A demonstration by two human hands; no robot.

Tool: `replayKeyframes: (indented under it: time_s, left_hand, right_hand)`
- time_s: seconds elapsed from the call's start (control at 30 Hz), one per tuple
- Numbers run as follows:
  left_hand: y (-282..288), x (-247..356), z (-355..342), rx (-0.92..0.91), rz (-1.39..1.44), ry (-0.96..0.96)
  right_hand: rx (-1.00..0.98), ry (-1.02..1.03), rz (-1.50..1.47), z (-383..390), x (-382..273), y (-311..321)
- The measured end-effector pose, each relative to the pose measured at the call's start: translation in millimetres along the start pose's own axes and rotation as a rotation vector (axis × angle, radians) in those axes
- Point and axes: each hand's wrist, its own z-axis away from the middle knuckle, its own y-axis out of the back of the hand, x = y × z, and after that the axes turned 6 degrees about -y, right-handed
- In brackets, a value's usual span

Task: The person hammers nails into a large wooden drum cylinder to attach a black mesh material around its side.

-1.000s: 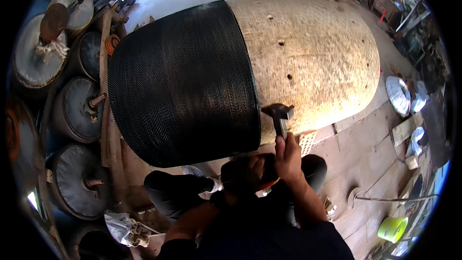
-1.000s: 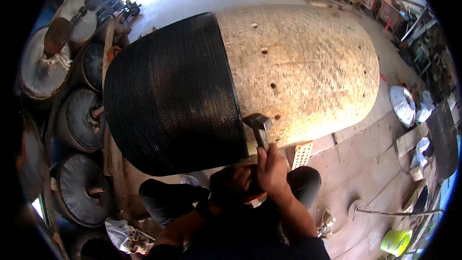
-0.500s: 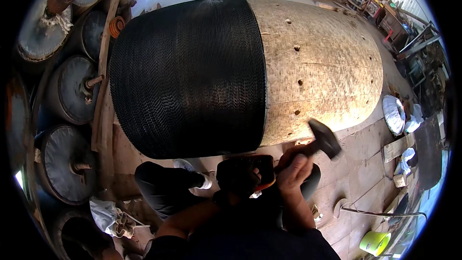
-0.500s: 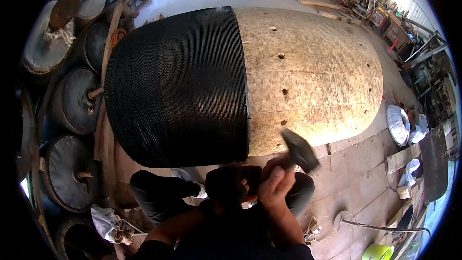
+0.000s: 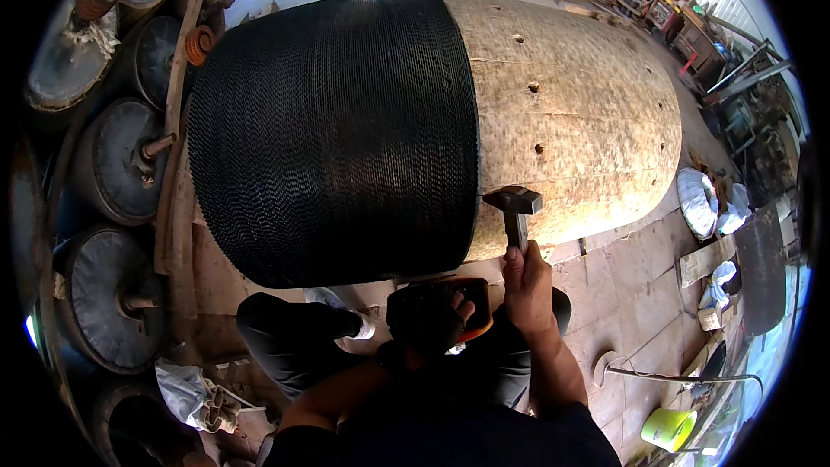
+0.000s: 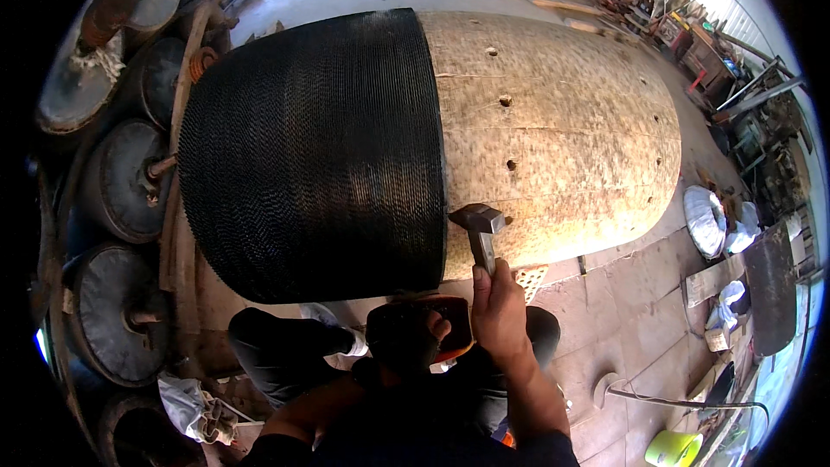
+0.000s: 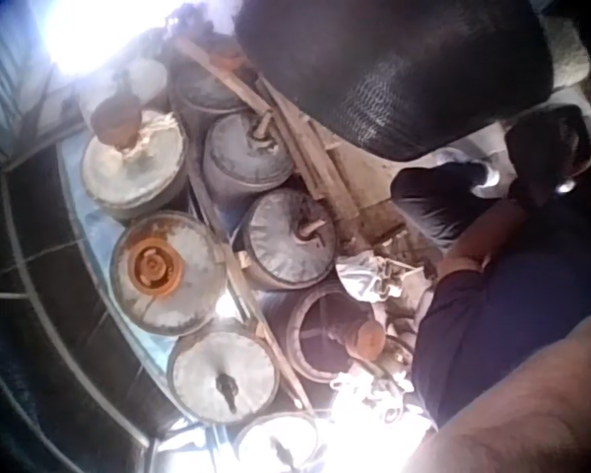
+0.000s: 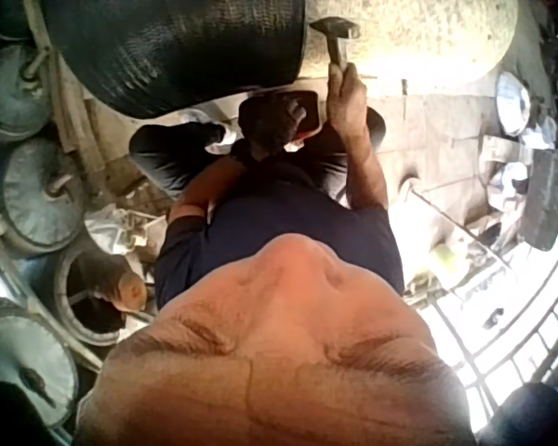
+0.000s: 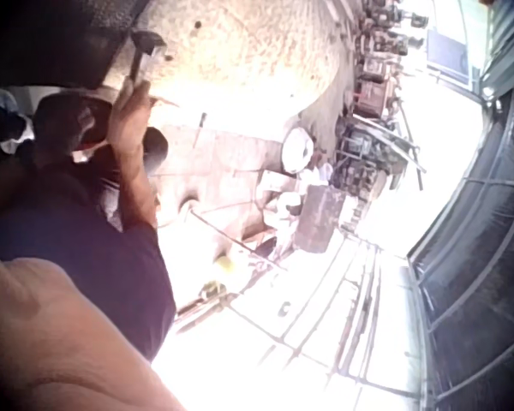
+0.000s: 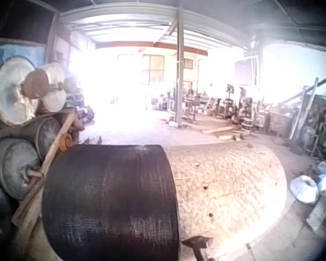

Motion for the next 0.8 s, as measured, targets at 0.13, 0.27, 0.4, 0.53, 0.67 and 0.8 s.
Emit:
replayKeyframes:
  time_s: [0.13,0.27,0.4,0.53,0.67,0.8]
  left_hand:
    - [36,0,-25,0.135,-0.014,-0.029]
    - [77,-6,-61,0.273,0.085,0.002]
    - [122,-53,-108,0.550,-0.232,-0.249]
    - [161,-80,-144,0.661,-0.349,-0.272]
    - [154,-104,-150,0.685,-0.458,-0.211]
    - [154,-102,-149,0.690,-0.449,-0.223]
  right_hand:
    - [-0.034,-0.129,-0.410,10,-17,17]
    - [0.014,0.135,-0.098,0,5,7]
    - [-0.051,-0.053,-0.143,6,-7,10]
    - [0.301,0.160,-0.483,23,-15,10]
    - [0.098,0.004,0.045,6,20,-27]
    - [0.172,0.017,-0.371,28,-4,-17]
